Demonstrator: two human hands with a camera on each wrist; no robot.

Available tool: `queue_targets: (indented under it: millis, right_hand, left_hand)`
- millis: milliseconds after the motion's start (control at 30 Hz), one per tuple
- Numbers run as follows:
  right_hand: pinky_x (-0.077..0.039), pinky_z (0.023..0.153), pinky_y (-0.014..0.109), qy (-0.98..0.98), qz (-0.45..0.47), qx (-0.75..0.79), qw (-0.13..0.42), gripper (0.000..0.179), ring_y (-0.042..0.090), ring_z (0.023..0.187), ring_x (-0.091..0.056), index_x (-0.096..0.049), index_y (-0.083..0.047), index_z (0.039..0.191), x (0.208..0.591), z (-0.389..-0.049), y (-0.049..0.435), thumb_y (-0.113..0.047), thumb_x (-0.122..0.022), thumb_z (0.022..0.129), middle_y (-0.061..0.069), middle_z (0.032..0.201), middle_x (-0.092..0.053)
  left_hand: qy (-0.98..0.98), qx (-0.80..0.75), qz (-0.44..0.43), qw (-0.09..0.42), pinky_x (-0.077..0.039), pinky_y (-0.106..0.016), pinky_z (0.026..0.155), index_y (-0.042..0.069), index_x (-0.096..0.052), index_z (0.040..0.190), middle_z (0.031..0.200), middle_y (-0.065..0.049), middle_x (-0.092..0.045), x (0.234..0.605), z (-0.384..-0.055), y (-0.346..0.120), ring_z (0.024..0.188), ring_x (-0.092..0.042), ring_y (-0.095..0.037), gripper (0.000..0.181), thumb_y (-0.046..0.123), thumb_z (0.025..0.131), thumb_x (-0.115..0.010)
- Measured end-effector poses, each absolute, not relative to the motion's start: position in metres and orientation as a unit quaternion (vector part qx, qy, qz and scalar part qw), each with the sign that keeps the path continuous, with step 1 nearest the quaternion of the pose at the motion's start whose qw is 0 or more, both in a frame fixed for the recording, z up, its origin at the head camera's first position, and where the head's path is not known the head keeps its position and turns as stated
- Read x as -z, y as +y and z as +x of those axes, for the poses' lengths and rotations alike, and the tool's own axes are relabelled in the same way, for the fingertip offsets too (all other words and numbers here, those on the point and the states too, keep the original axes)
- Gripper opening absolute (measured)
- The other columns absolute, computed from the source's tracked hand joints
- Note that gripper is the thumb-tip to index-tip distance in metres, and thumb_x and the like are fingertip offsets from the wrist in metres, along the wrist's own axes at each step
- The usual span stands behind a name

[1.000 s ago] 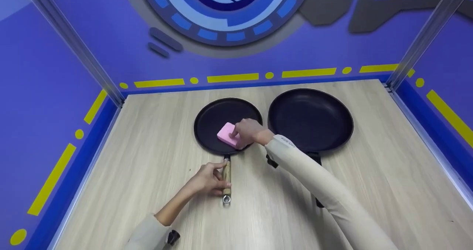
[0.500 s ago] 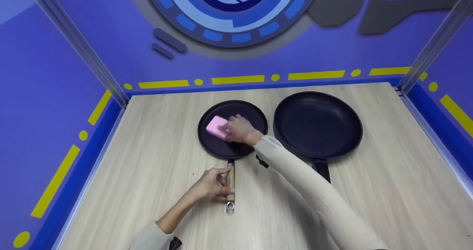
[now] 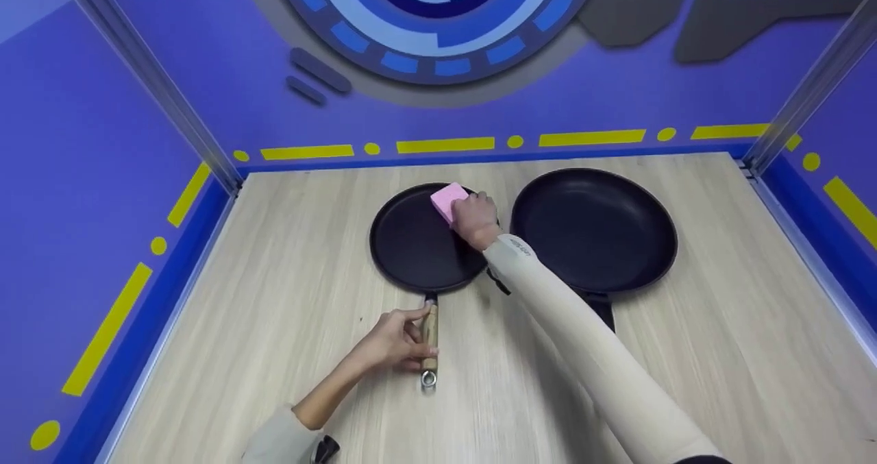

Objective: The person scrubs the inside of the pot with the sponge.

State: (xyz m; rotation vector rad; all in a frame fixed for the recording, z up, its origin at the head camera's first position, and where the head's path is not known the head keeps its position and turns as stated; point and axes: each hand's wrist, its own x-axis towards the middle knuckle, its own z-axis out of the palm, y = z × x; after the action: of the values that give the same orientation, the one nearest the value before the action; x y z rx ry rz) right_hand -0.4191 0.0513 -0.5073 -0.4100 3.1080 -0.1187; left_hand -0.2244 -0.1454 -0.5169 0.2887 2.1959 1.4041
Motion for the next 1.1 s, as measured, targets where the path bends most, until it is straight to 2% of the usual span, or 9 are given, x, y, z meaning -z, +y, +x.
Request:
queue_targets:
  millis: [233,567,733,867,1100]
  right_hand:
    - [-0.059,0.096,0.052,0.991,-0.120,0.061,0.026,0.021,0.043,0.110,-0.065,-0.076,-0.003,0.106,0.501,-0.415,0.062,-0.015,-0.068,0.091,0.024,0.117,-0.072]
    - [-0.060,0.092,0.051,0.992,-0.122,0.029,0.014,0.037,0.044,0.106,-0.067,-0.074,0.002,0.108,0.501,-0.396,0.065,-0.028,-0.079,0.088,0.025,0.114,-0.073]
    - [-0.060,0.088,0.055,0.989,-0.146,0.013,-0.008,0.034,0.045,0.100,-0.069,-0.076,0.001,0.101,0.507,-0.379,0.062,-0.031,-0.076,0.089,0.024,0.106,-0.075]
    - [-0.058,0.089,0.056,0.989,-0.150,-0.008,-0.011,0.036,0.046,0.102,-0.069,-0.076,-0.001,0.101,0.509,-0.362,0.054,-0.036,-0.073,0.091,0.021,0.107,-0.076]
    - [-0.059,0.085,0.051,0.988,-0.147,-0.044,-0.021,0.041,0.040,0.098,-0.071,-0.078,-0.006,0.101,0.506,-0.337,0.035,-0.045,-0.075,0.089,0.016,0.105,-0.077]
  left_hand:
    - [0.815,-0.511,0.091,0.256,-0.066,-0.033,0.061,0.002,-0.039,0.154,0.087,-0.009,-0.064,0.516,-0.229,-0.147,0.065,-0.063,-0.009,0.083,0.001,0.084,-0.082]
    - [0.819,-0.506,0.074,0.258,-0.066,-0.031,0.062,0.008,-0.040,0.155,0.092,-0.011,-0.064,0.517,-0.232,-0.144,0.069,-0.064,-0.010,0.083,0.003,0.084,-0.083]
    - [0.825,-0.499,0.072,0.255,-0.066,-0.029,0.061,0.008,-0.042,0.154,0.093,-0.013,-0.065,0.519,-0.230,-0.144,0.070,-0.065,-0.012,0.082,0.002,0.084,-0.083]
    - [0.822,-0.505,0.071,0.253,-0.066,-0.030,0.061,0.008,-0.042,0.154,0.091,-0.012,-0.065,0.520,-0.226,-0.142,0.068,-0.065,-0.012,0.082,0.001,0.083,-0.083]
    - [0.814,-0.518,0.071,0.253,-0.066,-0.032,0.061,0.006,-0.041,0.154,0.091,-0.012,-0.063,0.518,-0.221,-0.141,0.065,-0.065,-0.011,0.082,-0.001,0.083,-0.083]
